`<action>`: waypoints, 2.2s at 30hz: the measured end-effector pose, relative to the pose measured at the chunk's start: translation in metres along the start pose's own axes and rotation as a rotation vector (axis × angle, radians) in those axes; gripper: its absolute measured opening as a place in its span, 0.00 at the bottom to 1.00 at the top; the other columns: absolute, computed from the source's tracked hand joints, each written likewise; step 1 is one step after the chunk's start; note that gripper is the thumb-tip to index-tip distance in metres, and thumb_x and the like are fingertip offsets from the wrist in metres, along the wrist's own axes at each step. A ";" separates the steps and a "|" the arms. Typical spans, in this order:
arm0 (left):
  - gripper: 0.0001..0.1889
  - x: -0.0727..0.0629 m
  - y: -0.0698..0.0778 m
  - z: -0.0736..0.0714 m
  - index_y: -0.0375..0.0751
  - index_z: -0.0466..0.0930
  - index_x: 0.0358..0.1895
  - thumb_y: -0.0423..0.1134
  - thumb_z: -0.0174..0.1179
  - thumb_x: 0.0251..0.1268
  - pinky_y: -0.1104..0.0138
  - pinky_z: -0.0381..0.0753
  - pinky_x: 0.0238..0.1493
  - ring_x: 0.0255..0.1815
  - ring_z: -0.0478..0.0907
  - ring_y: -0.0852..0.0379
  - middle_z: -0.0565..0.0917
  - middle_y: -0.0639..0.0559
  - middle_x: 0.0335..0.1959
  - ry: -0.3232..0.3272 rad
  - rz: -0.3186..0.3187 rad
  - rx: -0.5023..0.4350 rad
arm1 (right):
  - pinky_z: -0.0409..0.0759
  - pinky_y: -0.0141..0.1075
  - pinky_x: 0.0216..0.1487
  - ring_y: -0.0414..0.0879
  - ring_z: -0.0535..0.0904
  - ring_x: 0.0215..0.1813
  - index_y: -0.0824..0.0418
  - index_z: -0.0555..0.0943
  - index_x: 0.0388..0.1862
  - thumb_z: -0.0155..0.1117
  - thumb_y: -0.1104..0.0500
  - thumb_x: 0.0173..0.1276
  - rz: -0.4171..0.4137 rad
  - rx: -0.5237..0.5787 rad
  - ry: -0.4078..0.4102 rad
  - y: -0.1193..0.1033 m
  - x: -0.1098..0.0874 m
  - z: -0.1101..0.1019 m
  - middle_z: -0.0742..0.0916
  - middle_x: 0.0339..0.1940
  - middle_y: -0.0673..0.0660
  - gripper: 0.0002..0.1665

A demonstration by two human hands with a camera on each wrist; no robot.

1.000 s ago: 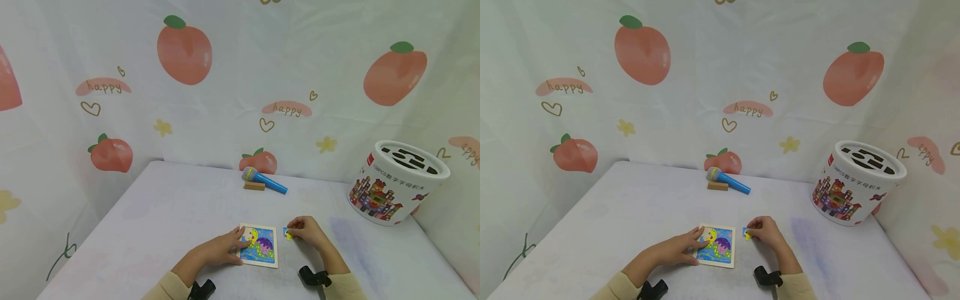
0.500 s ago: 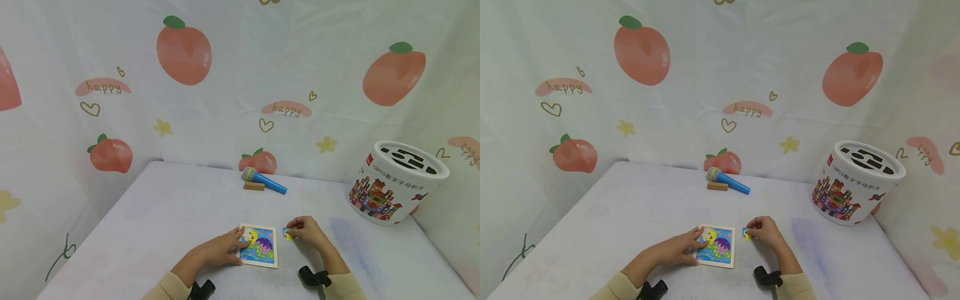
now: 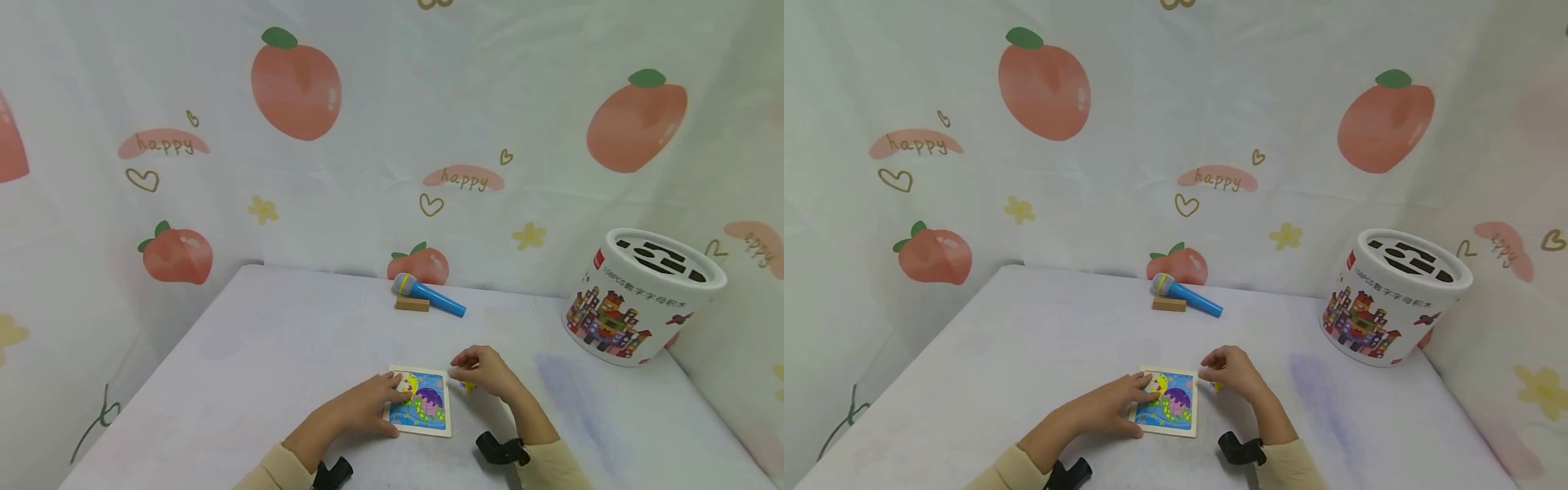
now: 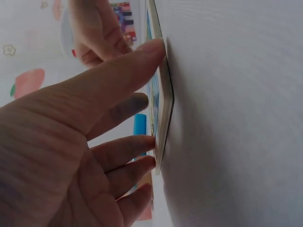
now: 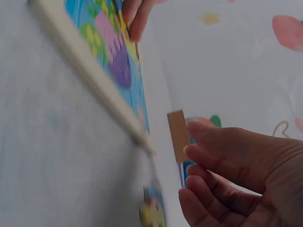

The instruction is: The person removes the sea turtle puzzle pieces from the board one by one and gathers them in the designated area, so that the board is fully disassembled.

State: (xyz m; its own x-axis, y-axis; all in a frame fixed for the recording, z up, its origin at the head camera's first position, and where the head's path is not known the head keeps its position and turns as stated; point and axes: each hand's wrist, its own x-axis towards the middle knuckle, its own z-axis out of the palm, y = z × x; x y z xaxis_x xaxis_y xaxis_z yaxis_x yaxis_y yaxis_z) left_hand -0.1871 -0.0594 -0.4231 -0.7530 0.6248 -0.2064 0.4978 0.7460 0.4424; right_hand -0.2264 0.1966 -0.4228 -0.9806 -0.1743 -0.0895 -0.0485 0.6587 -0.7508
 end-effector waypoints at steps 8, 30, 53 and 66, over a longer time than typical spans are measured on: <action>0.31 -0.001 0.000 0.001 0.54 0.72 0.63 0.51 0.66 0.52 0.53 0.62 0.68 0.74 0.55 0.47 0.62 0.48 0.72 -0.004 -0.004 -0.001 | 0.82 0.36 0.40 0.42 0.77 0.36 0.67 0.83 0.39 0.70 0.62 0.56 -0.177 -0.007 -0.154 -0.022 0.011 0.021 0.84 0.34 0.54 0.13; 0.30 0.000 -0.003 0.002 0.54 0.71 0.64 0.51 0.64 0.55 0.52 0.64 0.67 0.74 0.53 0.46 0.59 0.48 0.73 -0.014 0.021 -0.026 | 0.82 0.34 0.38 0.40 0.77 0.32 0.64 0.85 0.34 0.68 0.66 0.57 -0.151 -0.101 -0.180 -0.038 0.017 0.043 0.85 0.31 0.53 0.06; 0.28 -0.001 0.003 0.003 0.60 0.68 0.65 0.49 0.62 0.59 0.55 0.67 0.66 0.74 0.53 0.44 0.59 0.42 0.72 -0.050 0.031 0.045 | 0.80 0.37 0.40 0.41 0.76 0.36 0.67 0.84 0.37 0.56 0.68 0.64 -0.214 -0.094 -0.177 -0.035 0.015 0.046 0.83 0.34 0.54 0.09; 0.28 0.000 0.004 0.004 0.60 0.68 0.65 0.49 0.61 0.60 0.54 0.67 0.66 0.74 0.54 0.45 0.59 0.43 0.73 -0.053 0.028 0.050 | 0.76 0.34 0.37 0.41 0.71 0.33 0.64 0.83 0.35 0.54 0.63 0.69 -0.190 -0.126 -0.143 -0.036 0.017 0.051 0.79 0.31 0.52 0.10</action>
State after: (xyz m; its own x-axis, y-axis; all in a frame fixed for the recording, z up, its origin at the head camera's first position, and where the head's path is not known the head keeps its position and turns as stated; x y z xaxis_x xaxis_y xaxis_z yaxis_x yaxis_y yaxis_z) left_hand -0.1836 -0.0555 -0.4248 -0.7153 0.6557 -0.2416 0.5400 0.7381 0.4045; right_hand -0.2312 0.1324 -0.4303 -0.9151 -0.3997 -0.0530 -0.2614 0.6882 -0.6767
